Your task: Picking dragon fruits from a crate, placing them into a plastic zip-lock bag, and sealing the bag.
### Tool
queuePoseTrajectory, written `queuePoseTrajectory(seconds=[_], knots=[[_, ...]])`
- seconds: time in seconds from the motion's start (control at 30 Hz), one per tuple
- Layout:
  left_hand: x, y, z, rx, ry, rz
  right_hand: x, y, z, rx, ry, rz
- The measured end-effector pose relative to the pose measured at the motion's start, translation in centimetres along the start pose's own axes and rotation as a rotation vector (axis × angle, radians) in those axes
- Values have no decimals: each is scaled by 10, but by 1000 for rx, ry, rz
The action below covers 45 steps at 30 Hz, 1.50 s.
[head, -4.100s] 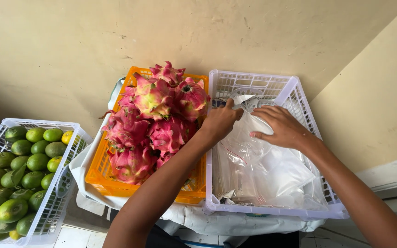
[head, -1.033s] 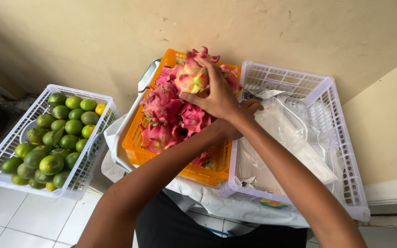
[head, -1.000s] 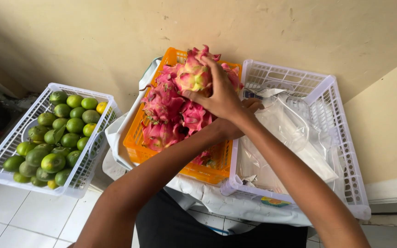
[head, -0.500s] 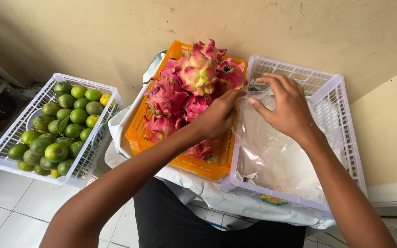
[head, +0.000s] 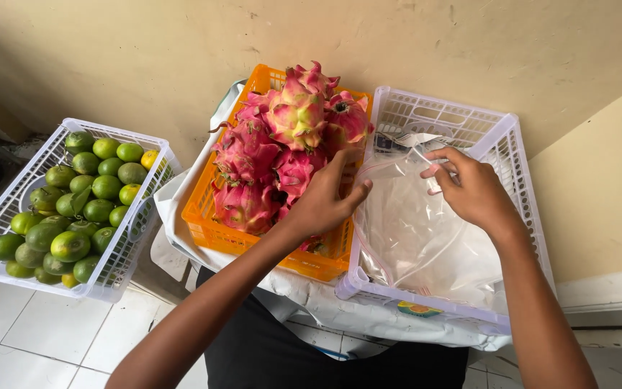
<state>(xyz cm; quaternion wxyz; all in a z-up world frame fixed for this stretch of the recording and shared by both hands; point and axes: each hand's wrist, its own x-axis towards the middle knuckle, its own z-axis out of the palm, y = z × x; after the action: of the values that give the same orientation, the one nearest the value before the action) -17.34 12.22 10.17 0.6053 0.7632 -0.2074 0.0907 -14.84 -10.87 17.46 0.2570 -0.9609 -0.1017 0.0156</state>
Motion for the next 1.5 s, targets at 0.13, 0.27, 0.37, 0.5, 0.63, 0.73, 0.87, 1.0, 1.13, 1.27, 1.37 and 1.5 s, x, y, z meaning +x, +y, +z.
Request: queuePoseTrajectory(seconds=[0.13,0.27,0.37,0.5,0.63,0.73,0.87,1.0,1.13,1.27,1.37,1.5], knots=[[-15,16,0,1,7,34,-2,13,7,335,79,9],[-28,21,4,14,47,-16,-6,16,6,644,75,117],[-37,26,14,25,50,-204,-17,10,6,901,63,234],[-35,37,22,-10,89,-297,-28,7,11,1046,114,262],[-25,29,31,26,178,-322,-36,2,19,988,195,139],[-22,28,33,65,197,-327,-37,3,24,889,212,75],[-22,40,28,52,201,-339,-47,-7,20,702,120,110],[-22,33,28,-64,203,-328,-45,-6,11,528,49,155],[-22,30,30,-169,185,-266,-41,-3,5,559,2,239],[-31,29,30,-228,177,-183,-37,9,6,606,-13,257],[-46,37,32,-159,201,-118,-35,13,-1,645,11,266],[-69,42,35,8,207,-93,-29,19,-8,648,18,317]])
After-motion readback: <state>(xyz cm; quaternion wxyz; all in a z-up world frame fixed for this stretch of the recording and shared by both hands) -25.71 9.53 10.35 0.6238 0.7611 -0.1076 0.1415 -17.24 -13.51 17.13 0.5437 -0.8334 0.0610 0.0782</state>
